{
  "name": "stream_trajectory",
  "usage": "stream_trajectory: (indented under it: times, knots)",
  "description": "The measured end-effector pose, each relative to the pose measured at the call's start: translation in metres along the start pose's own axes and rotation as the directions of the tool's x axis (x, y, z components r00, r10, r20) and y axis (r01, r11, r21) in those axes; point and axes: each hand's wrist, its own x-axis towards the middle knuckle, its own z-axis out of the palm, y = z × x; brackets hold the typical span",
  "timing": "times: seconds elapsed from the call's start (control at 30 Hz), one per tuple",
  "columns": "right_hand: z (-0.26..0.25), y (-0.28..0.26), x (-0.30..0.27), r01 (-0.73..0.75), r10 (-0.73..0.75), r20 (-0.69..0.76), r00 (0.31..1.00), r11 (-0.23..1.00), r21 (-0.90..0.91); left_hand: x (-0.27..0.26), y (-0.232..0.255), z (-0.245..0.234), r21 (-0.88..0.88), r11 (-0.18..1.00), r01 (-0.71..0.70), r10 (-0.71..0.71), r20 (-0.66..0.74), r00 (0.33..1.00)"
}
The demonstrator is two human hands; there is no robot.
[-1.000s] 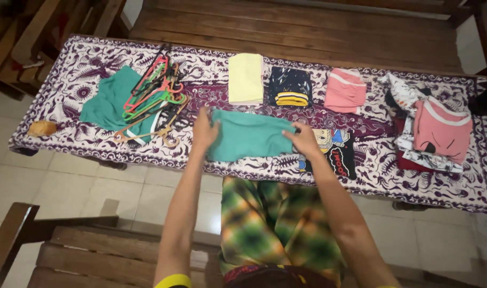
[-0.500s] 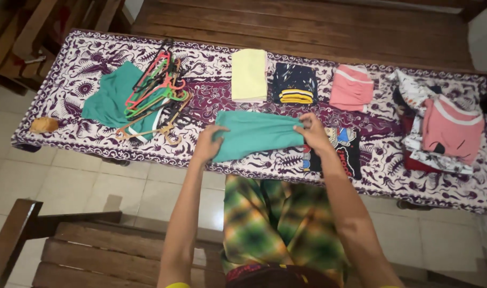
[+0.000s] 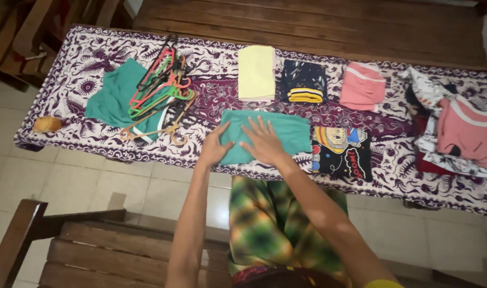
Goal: The person folds several garments on a patterned bench, including a pink top, a black graphic t-shirt, and a teal item. Each piece is smoothed, folded into a compact rectangle, and placed in a neat stack on the bench.
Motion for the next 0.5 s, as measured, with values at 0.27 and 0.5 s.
stream_trajectory:
  times: [0.27,0.5]
  knots:
    - [0.002,-0.003,0.013,-0.072,0.059,-0.127,0.99,0.992,-0.103,-0.001,0.006,0.0,-0.056,0.998,0.01,-0.01,-0.007,1.0]
    - [0.012,-0.011,-0.006,-0.141,0.13,-0.13,0.983,0.987,-0.079,0.0,0.007,0.001,-0.095,0.994,0.062,-0.059,0.027,0.998]
